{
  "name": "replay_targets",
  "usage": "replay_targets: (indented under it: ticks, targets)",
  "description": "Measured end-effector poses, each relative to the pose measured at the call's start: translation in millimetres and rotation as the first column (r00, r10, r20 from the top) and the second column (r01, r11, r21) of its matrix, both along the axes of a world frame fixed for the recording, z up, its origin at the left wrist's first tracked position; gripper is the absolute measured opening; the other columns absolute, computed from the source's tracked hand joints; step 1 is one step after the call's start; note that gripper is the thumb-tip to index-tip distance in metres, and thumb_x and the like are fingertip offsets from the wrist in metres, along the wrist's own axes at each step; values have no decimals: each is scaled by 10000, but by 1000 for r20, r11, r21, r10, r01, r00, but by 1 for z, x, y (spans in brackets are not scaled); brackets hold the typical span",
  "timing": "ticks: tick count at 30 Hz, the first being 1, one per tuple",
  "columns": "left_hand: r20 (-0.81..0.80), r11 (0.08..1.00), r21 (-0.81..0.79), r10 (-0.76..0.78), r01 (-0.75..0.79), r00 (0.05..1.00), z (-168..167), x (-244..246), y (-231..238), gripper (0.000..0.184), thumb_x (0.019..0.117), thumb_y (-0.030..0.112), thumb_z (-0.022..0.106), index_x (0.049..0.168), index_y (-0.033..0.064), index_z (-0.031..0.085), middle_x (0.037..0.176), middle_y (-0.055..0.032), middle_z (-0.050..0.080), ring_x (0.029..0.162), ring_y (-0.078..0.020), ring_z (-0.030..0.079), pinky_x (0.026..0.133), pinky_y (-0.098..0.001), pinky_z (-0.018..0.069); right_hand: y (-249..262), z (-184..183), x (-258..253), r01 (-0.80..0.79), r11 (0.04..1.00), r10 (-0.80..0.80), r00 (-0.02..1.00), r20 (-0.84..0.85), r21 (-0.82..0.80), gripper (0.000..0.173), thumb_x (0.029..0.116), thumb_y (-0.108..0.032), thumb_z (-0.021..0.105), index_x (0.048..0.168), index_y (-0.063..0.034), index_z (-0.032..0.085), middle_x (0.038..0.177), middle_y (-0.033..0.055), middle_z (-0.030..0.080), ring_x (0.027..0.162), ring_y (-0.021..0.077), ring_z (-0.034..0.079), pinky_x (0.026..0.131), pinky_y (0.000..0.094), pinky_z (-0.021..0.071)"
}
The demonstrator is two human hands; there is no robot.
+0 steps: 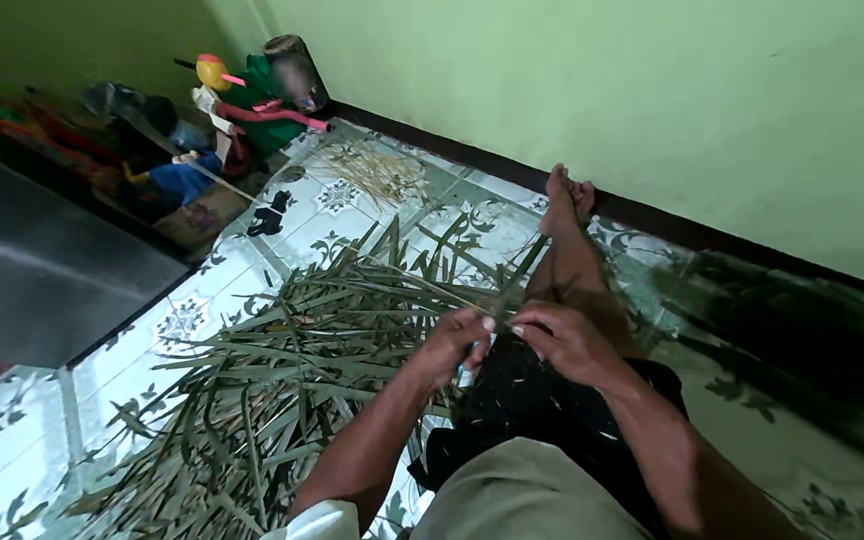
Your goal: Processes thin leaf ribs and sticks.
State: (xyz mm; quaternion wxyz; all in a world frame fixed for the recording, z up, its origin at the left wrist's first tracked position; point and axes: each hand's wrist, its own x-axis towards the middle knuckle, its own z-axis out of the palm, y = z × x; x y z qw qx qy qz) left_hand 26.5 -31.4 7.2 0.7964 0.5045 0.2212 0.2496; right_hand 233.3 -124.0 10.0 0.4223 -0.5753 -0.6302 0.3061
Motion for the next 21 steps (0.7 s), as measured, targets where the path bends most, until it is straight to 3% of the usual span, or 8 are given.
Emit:
replay_targets:
  ticks: [2, 4, 6, 8, 9, 15, 19, 21]
  targets:
    - [80, 998, -20, 54, -52, 995, 6, -9, 13, 462, 970, 272, 623, 1384, 75, 558, 600, 63, 564, 451, -30, 513, 450, -178, 459, -3, -1, 4, -21, 1000, 20, 999, 29, 21, 239, 1003, -183, 558, 1044, -37, 743, 960, 51, 679, 709, 27, 585, 661, 199, 520]
    - [143, 994, -67, 96, -88, 985, 5, -13, 19, 476, 985, 268, 601, 1415, 78, 523, 593, 57, 559, 450, -41, 522, 450, -191, 471, -4, -1, 7, -30, 999, 29, 999, 44, 22, 240, 1005, -196, 557, 1044, -53, 746, 973, 47, 686, 713, 36, 594, 656, 210, 525]
    - [151, 990, -93, 117, -104, 982, -1, -8, 10, 374, 997, 258, 574, 1336, 101, 563, 578, 56, 561, 443, -41, 527, 450, -194, 475, -1, 0, 6, -29, 999, 28, 999, 41, 17, 237, 1005, -194, 557, 1043, -55, 745, 973, 44, 682, 721, 43, 600, 660, 217, 532]
    - [66, 997, -62, 57, -53, 996, -7, -3, -5, 172, 981, 264, 595, 1092, 133, 614, 578, 59, 568, 448, -36, 522, 453, -192, 460, -1, 0, 3, -26, 1000, 26, 999, 21, 0, 232, 1007, -189, 560, 1046, -50, 742, 951, 38, 669, 714, 39, 590, 665, 214, 527]
    - [40, 998, -44, 35, -34, 999, -6, -3, -9, 154, 976, 260, 599, 1055, 130, 624, 581, 65, 571, 452, -32, 527, 453, -187, 464, -4, 1, 3, -30, 1000, 30, 999, 17, -3, 230, 1006, -186, 561, 1040, -49, 742, 939, 34, 665, 708, 34, 582, 663, 207, 521]
    - [236, 962, -99, 271, -255, 933, 20, -37, 38, 411, 994, 318, 609, 1353, 123, 553, 546, 58, 547, 433, -45, 535, 445, -205, 488, -13, 2, 19, -55, 998, 54, 998, 38, 10, 226, 998, -177, 559, 1033, -49, 742, 920, 23, 668, 681, 12, 563, 639, 189, 506]
    - [83, 994, -36, 102, -100, 991, 10, -13, 6, 229, 973, 289, 621, 1123, 115, 616, 565, 66, 557, 445, -36, 529, 453, -195, 473, -11, 3, 18, -56, 998, 56, 998, 9, -2, 232, 1000, -183, 556, 1038, -47, 740, 915, 29, 666, 671, 26, 559, 635, 208, 505]
    - [116, 987, -28, 160, -158, 980, 19, -20, 17, 254, 956, 308, 636, 1130, 123, 645, 549, 73, 564, 432, -26, 524, 444, -188, 467, -16, 2, 25, -41, 999, 42, 999, 3, -19, 230, 992, -169, 555, 1042, -37, 736, 895, 25, 666, 648, 18, 550, 608, 199, 495]
